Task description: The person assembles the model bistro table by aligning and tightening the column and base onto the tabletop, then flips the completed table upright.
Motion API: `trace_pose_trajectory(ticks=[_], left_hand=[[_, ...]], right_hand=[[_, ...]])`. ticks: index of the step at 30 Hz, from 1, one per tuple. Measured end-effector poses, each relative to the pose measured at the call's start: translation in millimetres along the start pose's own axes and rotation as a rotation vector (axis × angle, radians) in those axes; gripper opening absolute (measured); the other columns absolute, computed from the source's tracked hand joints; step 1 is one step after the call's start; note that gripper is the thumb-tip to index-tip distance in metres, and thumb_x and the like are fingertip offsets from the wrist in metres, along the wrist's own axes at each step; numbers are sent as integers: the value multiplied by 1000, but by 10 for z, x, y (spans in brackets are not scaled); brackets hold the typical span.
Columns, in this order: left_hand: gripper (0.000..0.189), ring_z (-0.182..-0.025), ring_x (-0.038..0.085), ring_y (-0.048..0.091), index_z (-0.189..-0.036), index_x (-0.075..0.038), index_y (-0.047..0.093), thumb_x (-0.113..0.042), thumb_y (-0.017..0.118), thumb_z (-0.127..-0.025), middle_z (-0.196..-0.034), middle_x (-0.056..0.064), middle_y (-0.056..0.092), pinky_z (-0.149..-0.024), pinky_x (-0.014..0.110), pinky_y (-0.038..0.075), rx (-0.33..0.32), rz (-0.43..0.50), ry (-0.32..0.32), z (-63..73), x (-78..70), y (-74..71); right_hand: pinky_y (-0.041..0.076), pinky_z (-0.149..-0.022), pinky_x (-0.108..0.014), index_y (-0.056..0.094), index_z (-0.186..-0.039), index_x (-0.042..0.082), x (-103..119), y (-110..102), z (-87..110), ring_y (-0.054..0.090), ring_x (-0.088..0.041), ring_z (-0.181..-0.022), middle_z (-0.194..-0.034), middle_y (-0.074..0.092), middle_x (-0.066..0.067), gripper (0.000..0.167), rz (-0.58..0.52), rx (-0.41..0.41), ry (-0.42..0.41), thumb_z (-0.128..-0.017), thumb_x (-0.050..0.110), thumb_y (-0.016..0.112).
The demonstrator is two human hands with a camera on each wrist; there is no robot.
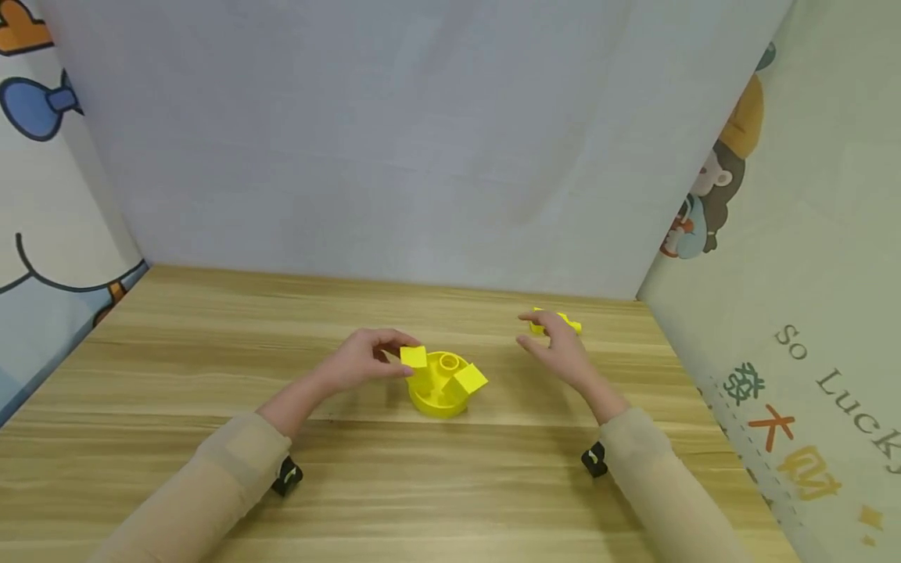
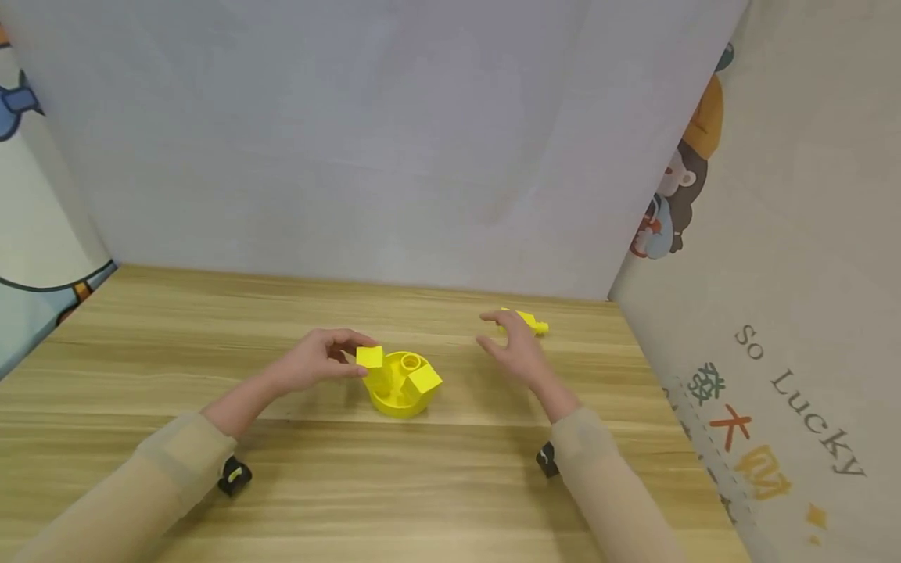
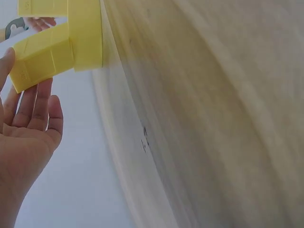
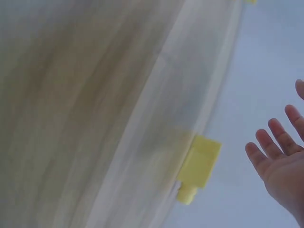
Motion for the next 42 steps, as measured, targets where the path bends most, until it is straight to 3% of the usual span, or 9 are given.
trace_pose_trajectory(ticks=[4,10,19,28,33,38,42], left_hand=[[43,-95,17,62,-117,-12,64,-27,78,-78,-110,4,66,-79,29,53,1,26,-20,-33,58,-29],[43,-102,23,63,-115,-5,62,-21,78,-78,-113,11,66,-85,31,53,11,95,-9,-94,139,-58],[46,-108,27,60,-121,-1,59,-20,75,-81,-119,15,62,-89,33,52,36,153,-32,-171,230,-107],[51,-111,23,60,-129,-1,55,-20,71,-85,-122,11,63,-90,33,52,96,158,-24,-315,252,-173],[51,-112,24,59,-130,-1,54,-19,70,-86,-125,12,61,-90,34,51,97,148,-13,-355,250,-161],[52,-113,25,58,-130,-2,54,-22,71,-85,-127,11,59,-90,34,51,61,104,5,-338,214,-154],[47,-110,27,59,-126,-2,57,-20,71,-86,-125,14,60,-89,34,52,-5,86,12,-264,161,-171]], right_hand=[[35,-103,-54,51,-131,1,-217,-71,-84,43,-39,-124,-133,49,-22,49,82,-35,62,-89,19,66],[30,-107,-54,44,-137,2,-530,-129,-178,37,-40,-130,-140,43,-22,56,136,-3,183,-88,18,67],[26,-110,-54,40,-139,-4,-792,-143,-265,36,-43,-130,-140,41,-27,58,228,53,207,-88,11,64],[29,-108,-54,40,-136,-10,-840,-74,-326,40,-46,-125,-135,43,-32,51,277,90,153,-90,3,58],[34,-105,-53,44,-134,-9,-890,-45,-318,45,-45,-121,-131,47,-31,48,304,101,197,-91,7,59],[35,-104,-53,47,-132,-8,-891,-70,-311,46,-44,-121,-131,49,-30,47,305,89,237,-92,11,60],[39,-101,-51,45,-135,-4,-811,-128,-315,50,-40,-117,-131,51,-26,49,228,40,256,-93,15,60]])
Point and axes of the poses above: each hand's wrist, its own z-axis away from the middle knuckle, its own y-axis out of the palm, x = y × z, the point moved 5 cm from there along -z, towards the middle knuckle
